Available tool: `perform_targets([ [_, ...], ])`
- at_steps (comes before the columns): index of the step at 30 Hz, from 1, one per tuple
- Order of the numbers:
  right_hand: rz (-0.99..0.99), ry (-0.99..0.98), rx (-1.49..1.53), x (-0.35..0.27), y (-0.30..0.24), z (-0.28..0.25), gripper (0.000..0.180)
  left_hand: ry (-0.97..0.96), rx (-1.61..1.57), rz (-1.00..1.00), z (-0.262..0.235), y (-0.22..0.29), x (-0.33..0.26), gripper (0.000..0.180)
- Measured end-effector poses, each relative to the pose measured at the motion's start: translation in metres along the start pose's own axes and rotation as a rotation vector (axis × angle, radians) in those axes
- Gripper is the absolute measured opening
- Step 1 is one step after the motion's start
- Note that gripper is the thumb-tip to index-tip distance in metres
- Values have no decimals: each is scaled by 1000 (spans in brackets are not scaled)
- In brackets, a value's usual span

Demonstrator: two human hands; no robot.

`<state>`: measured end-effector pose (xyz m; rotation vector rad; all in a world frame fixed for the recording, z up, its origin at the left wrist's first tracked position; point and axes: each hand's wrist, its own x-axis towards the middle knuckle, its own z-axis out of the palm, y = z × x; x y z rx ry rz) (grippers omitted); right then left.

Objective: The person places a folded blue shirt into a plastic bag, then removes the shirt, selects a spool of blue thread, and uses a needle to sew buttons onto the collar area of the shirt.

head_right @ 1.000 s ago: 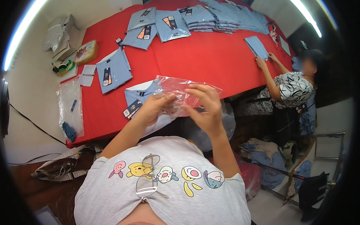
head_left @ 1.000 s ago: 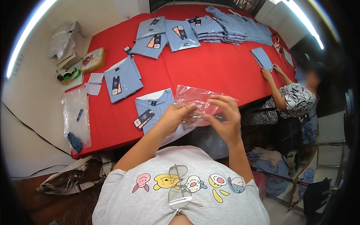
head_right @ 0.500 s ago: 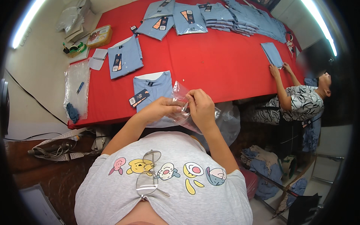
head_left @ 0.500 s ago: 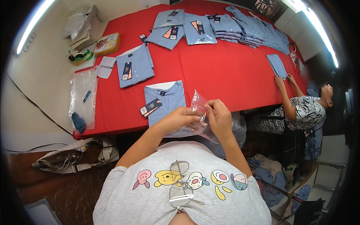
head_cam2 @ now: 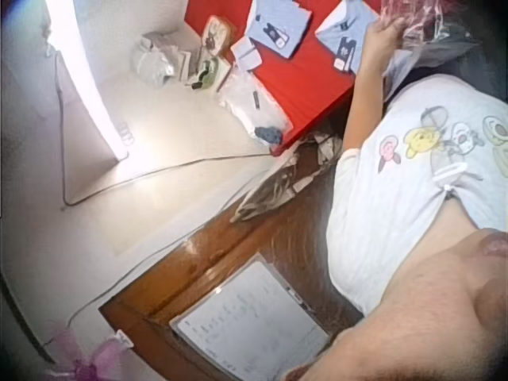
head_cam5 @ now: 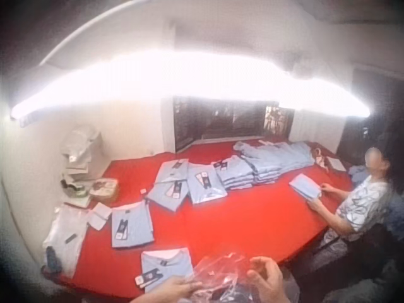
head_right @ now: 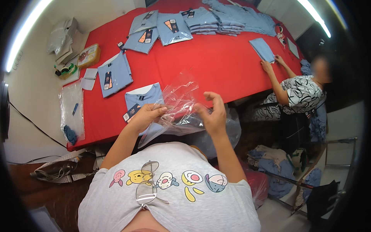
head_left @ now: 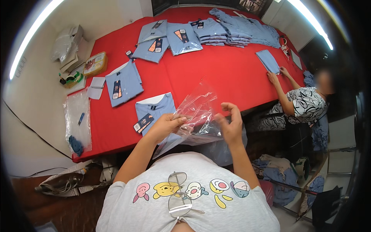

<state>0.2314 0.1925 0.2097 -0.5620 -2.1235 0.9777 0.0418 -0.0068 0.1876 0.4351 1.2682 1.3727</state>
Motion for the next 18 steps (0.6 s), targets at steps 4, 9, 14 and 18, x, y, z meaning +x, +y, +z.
perform_targets([
  [4, -186, 32, -314, -3, 5, 11, 21, -40, 3, 4, 3, 9, 6, 45],
  [9, 7, 64, -235, 10, 18, 3, 13, -104, 223, 59, 4, 7, -1, 63],
  [14, 257, 18, 21, 13, 41, -27, 12, -255, 199, -25, -38, 10, -7, 71],
  [18, 556, -190, 623, -1, 54, -28, 11, 336, 575, 239, -55, 6, 7, 71],
])
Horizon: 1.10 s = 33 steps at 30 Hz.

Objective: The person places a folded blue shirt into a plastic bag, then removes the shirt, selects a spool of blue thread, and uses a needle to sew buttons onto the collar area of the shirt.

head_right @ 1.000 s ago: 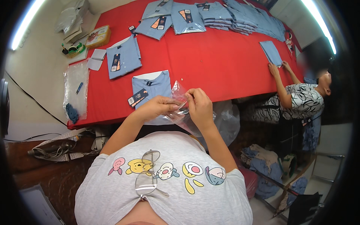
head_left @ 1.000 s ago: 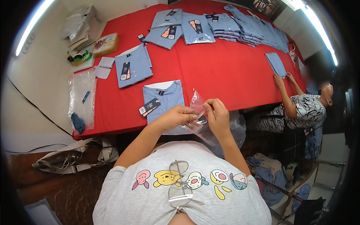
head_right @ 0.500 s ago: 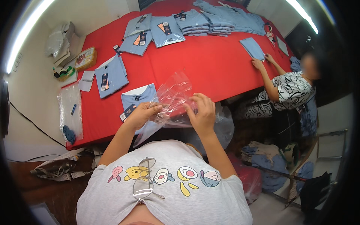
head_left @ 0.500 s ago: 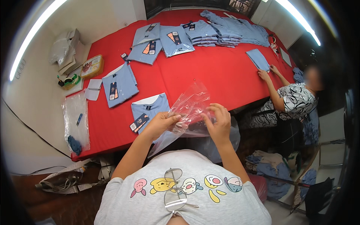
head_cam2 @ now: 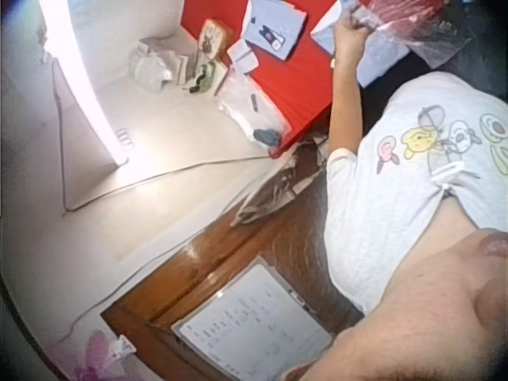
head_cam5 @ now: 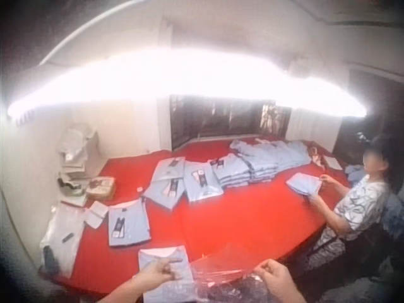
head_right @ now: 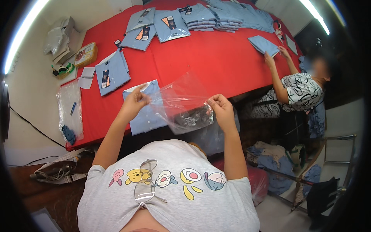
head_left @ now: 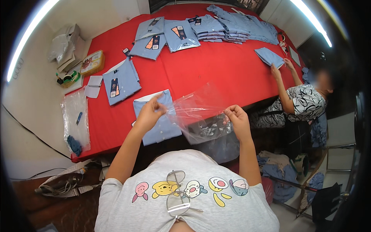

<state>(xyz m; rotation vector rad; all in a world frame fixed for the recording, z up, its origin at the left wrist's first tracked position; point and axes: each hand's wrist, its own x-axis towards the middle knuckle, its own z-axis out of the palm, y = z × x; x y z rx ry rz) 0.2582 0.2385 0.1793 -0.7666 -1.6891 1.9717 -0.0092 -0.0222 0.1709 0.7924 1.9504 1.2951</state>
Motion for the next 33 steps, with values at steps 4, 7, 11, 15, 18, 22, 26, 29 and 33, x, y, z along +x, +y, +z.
perform_targets([
  [4, 17, 182, 317, -10, -26, 12, 7, 137, 229, 411, 38, 51, -21, 83],
  [7, -58, 225, 409, -16, -38, 15, 7, -124, 315, 665, 79, 91, -42, 86],
  [11, -88, 345, 409, -27, -58, 40, 9, -4, 392, 885, 132, 108, -39, 91],
  [15, -67, 262, 395, -50, -55, 53, 11, 106, 498, 794, 144, 92, -25, 63],
  [18, -401, 364, -278, -69, -38, 52, 28, -82, 445, 751, 130, 63, -17, 41],
  [22, -736, -98, -941, -70, -77, 64, 62, -412, 293, 594, 94, 26, -30, 28],
  [26, -261, -788, -1059, -41, -53, 72, 47, -623, 12, 317, 69, -20, -50, 19],
  [29, 134, -1082, -884, -20, -1, 61, 46, -652, -340, -83, 62, -57, -71, 18],
  [33, 439, -1142, -672, -13, 78, 50, 50, -576, -745, -457, 64, -136, -104, 20],
])
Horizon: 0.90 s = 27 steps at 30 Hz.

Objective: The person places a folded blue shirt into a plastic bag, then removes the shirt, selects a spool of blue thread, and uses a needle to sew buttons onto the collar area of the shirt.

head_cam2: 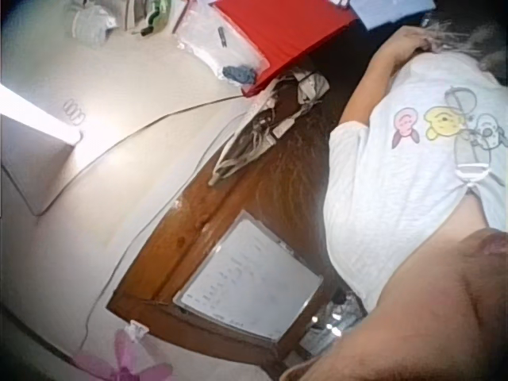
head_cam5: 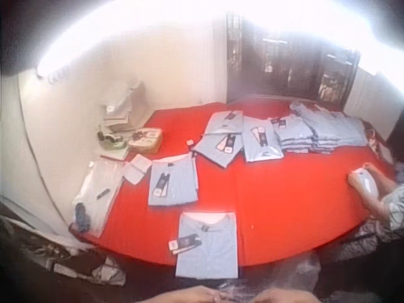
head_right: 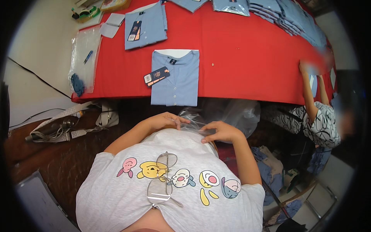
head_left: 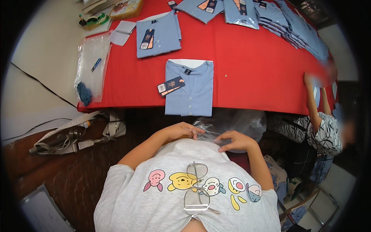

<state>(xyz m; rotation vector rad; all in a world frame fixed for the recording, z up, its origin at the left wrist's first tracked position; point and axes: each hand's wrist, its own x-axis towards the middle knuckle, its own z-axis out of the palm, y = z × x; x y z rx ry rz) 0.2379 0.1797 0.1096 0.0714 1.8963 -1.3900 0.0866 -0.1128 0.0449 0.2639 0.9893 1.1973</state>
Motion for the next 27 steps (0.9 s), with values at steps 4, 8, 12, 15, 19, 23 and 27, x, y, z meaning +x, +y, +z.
perform_targets([
  [4, 106, 31, 291, 46, 36, 17, 33, 152, 116, 27, -39, -76, -3, 19],
  [8, 47, 157, 57, 72, 19, 4, 38, 257, 185, 201, -50, -85, -7, 20],
  [12, -186, 222, -224, 70, 3, 8, 44, 154, 63, 219, -40, -48, -16, 24],
  [15, -203, 307, -488, 68, -1, 11, 32, 167, 18, 200, -37, -25, -22, 23],
  [19, -50, 460, -198, 65, 6, 10, 16, 318, 335, 225, -38, -29, -21, 21],
  [23, -44, 572, -52, 66, 4, 5, 14, 626, 506, 59, -25, -18, -28, 19],
  [27, -106, 630, -55, 77, -7, -9, 10, 762, 737, 191, -29, -30, -28, 18],
])
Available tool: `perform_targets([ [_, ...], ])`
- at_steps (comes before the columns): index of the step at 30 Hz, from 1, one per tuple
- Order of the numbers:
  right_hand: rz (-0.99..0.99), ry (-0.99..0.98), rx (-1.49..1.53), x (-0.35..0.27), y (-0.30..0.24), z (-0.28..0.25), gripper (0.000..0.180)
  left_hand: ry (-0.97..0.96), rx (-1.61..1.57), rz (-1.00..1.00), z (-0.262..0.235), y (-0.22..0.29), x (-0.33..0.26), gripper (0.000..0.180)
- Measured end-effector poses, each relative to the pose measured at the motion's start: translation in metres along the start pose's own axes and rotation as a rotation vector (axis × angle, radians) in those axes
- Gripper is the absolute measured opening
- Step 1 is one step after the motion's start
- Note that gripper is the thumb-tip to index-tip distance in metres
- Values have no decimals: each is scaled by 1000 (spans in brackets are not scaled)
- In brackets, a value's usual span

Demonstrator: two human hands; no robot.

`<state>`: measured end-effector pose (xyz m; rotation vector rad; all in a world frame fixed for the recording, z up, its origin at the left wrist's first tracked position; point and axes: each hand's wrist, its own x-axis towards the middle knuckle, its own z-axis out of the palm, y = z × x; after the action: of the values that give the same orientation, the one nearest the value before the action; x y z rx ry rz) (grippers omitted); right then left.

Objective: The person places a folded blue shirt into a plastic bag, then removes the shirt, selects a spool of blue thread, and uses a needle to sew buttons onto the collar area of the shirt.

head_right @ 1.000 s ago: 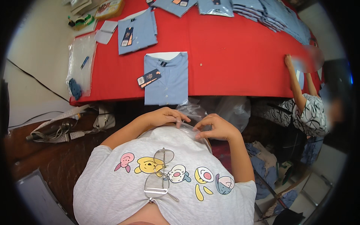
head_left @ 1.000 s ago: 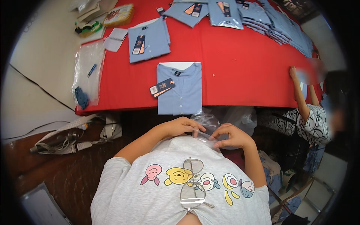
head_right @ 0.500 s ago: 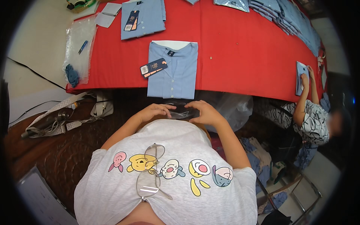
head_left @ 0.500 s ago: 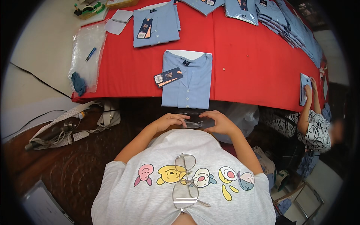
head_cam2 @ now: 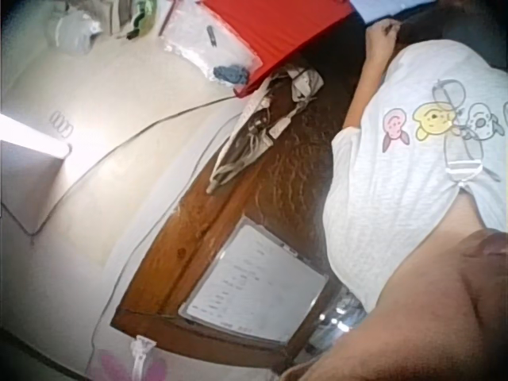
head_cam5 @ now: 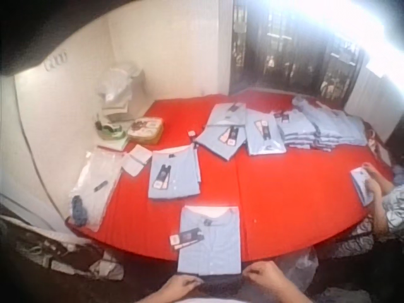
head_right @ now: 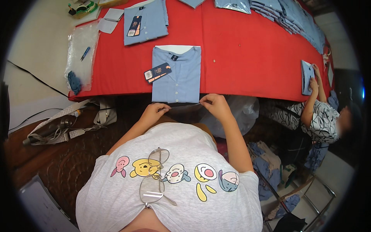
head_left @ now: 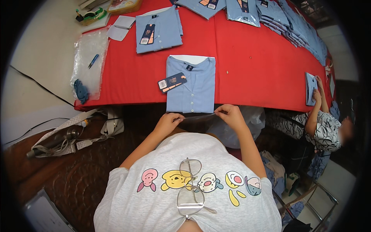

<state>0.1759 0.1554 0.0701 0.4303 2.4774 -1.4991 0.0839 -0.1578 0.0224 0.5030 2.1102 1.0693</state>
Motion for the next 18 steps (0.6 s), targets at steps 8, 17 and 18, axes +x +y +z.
perform_targets([
  [8, -155, -18, -142, 37, -23, 0, 9, 374, 141, -6, -16, -17, -19, 21],
  [17, -106, 41, -206, 48, -15, 23, 10, 645, 293, -5, -36, -7, -12, 19],
  [18, -113, 54, -197, 48, -14, 24, 11, 660, 307, 2, -38, -7, -7, 18],
])
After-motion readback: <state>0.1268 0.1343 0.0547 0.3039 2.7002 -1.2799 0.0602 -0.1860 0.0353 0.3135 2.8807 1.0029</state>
